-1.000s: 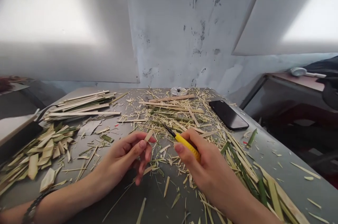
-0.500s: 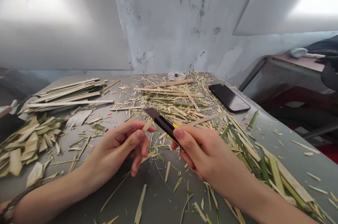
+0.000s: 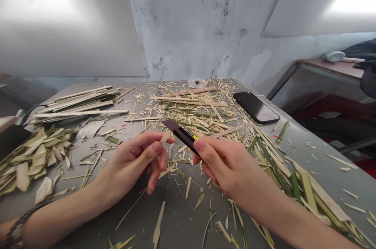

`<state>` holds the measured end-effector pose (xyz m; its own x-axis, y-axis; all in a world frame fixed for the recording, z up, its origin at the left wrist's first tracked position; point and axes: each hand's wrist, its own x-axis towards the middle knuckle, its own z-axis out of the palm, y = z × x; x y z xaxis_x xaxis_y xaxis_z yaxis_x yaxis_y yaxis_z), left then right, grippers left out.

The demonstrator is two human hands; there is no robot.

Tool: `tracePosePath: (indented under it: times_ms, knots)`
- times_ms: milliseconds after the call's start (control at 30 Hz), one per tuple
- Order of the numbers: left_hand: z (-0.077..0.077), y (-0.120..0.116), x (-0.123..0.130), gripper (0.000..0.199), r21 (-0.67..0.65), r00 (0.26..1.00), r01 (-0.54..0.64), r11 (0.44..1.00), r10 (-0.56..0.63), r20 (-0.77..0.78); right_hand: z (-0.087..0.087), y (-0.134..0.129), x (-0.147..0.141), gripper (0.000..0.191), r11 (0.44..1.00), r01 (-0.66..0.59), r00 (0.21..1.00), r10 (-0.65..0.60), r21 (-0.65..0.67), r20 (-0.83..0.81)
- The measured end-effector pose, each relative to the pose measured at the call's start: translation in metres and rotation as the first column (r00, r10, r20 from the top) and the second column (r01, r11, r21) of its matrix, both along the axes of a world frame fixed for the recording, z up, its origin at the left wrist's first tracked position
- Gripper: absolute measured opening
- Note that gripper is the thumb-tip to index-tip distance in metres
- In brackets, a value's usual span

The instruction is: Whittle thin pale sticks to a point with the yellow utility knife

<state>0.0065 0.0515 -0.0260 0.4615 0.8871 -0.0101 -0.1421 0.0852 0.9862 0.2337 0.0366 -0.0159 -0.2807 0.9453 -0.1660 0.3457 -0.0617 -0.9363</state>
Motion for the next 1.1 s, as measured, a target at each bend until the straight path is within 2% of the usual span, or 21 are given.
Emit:
tracePosePath:
  times_ms: [333, 600, 1100]
  knots:
    - [-0.0017, -0.0003, -0.0004, 0.022, 0.018, 1.000, -0.006, 1.000, 0.006, -0.002, 0.0013, 0.0002, 0.0013, 0.064, 0.999, -0.006, 0.995, 0.010, -0.040, 0.101]
    - [-0.0035, -0.0036, 0.0004, 0.015, -0.012, 0.998, -0.057, 0.998, 0.058, 0.018, -0.0032, 0.0014, -0.0010, 0.063, 0.999, -0.032, 0.987, 0.037, -0.034, 0.157]
    - [-0.0018, -0.0034, -0.0003, 0.018, -0.056, 0.997, -0.076, 0.996, 0.076, -0.006, -0.0060, 0.0014, -0.0041, 0.055, 0.968, -0.001, 0.997, 0.020, -0.252, 0.074]
